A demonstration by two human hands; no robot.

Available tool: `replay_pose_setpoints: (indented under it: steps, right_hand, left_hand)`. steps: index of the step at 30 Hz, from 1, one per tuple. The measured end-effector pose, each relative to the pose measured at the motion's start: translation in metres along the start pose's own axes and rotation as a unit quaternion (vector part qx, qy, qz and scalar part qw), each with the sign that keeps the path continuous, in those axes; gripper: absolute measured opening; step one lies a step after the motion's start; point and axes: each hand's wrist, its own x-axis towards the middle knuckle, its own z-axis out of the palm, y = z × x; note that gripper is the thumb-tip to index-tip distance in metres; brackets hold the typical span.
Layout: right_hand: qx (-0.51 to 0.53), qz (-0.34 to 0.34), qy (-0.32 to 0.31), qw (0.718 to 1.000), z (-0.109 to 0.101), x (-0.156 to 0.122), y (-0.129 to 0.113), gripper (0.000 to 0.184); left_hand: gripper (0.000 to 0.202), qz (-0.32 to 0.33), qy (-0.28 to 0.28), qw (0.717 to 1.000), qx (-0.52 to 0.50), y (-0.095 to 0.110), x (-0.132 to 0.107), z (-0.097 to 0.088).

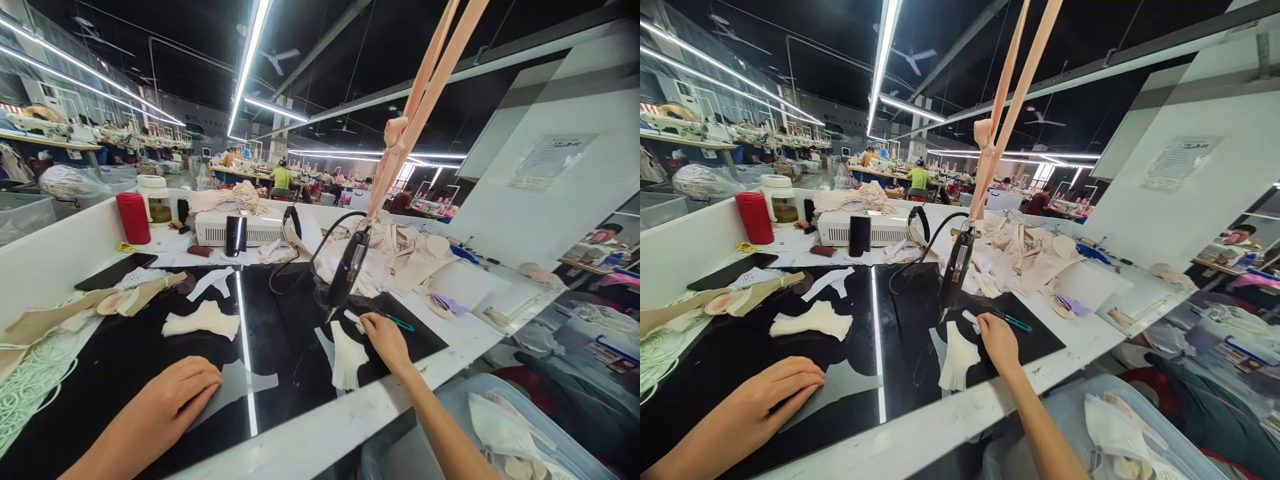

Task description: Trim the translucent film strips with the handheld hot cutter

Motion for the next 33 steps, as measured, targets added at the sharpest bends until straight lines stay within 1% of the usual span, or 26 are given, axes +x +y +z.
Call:
replay_pose_setpoints:
  steps: [7,13,22,27,33]
  right_hand:
    - [-0.016,-0.004,0.0,1.0,-0.002,-0.002,-0.007,0.033]
    - [-0.043,-0.007,0.01,0.999,0.0,-0.002,-0.013,0.032]
    - [-0.051,-0.001,-0.001,0.999,-0.004,0.0,-0.007,0.033]
    - [-0.047,-0.009,0.002,0.999,-0.002,0.001,-0.008,0.033]
    - [-0.027,-0.01,0.009,1.0,0.0,0.002,-0.006,0.033]
  left_hand:
    - [0.027,0.004,0.001,1.0,0.003,-0.003,0.0,0.001]
    - [0.03,0.005,0.006,1.0,0.001,0.0,0.002,-0.001]
    - [0.028,-0.001,0.005,1.0,-0.003,0.001,0.002,-0.001]
    - [0.027,-0.002,-0.005,1.0,0.003,0.0,0.001,0.0]
    - [0.028,-0.003,-0.001,1.0,0.007,0.0,0.001,-0.001]
